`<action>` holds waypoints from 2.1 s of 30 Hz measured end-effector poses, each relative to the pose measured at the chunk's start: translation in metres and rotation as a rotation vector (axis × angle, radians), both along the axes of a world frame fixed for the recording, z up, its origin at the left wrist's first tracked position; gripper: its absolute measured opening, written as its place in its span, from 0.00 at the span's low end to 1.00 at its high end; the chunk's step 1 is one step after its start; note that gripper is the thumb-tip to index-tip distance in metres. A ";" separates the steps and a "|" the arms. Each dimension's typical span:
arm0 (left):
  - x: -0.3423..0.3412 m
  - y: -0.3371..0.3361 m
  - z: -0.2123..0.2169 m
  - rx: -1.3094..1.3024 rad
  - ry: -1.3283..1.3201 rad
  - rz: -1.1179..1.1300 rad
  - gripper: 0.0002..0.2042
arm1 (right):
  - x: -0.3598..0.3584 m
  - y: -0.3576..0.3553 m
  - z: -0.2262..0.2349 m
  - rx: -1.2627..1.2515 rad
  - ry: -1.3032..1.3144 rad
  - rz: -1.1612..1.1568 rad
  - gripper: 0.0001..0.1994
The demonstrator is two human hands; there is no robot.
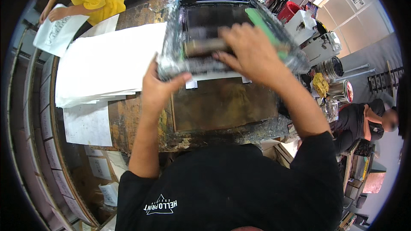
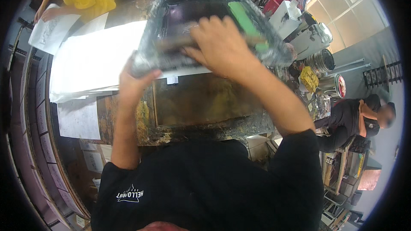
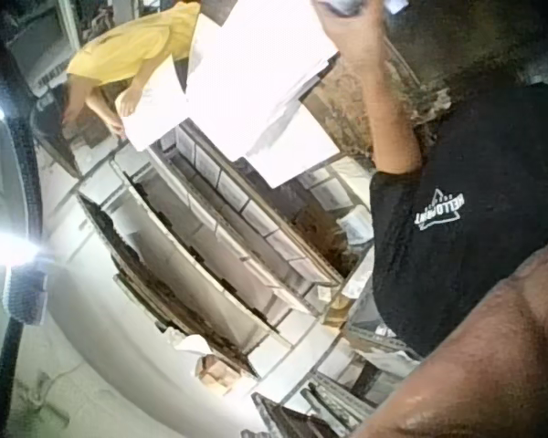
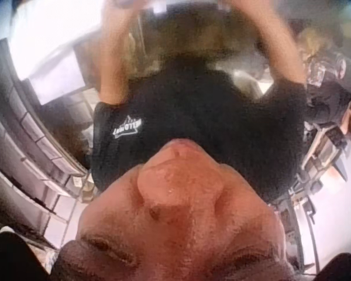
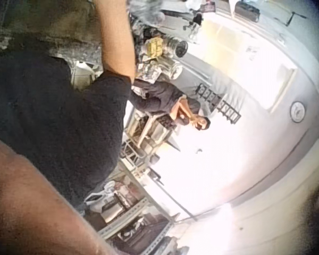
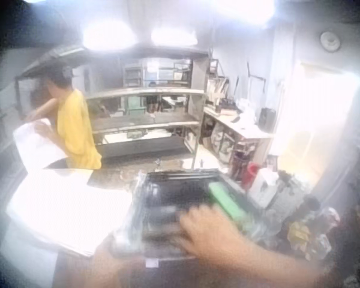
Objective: The person performs screen printing by placing a screen frame over white material and using a squeegee to spread black ink through the screen mesh. They lift the frame to reveal the printed design, while an assistant removes the finished sheet and places a new one on the printing surface.
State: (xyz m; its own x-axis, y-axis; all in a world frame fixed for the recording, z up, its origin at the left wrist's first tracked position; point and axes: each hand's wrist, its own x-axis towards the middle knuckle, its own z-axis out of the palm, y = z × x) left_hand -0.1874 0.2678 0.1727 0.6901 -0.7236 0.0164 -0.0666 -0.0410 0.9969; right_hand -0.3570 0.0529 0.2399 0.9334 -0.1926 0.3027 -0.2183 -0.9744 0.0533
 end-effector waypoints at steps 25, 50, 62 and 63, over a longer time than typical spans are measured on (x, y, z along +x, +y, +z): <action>-0.012 0.040 -0.128 0.436 -0.943 0.082 0.58 | 0.187 -0.210 -0.142 0.200 0.135 0.082 0.23; -0.019 -0.049 -0.010 -0.323 -0.482 0.162 0.42 | 0.021 -0.011 0.049 -0.176 -0.416 -0.025 0.16; -0.047 -0.032 -0.106 0.613 -0.965 0.069 0.51 | 0.046 -0.037 0.082 -0.198 -0.447 -0.022 0.23; -0.044 -0.037 -0.092 0.527 -0.962 0.101 0.48 | 0.049 -0.038 0.085 -0.199 -0.457 -0.003 0.23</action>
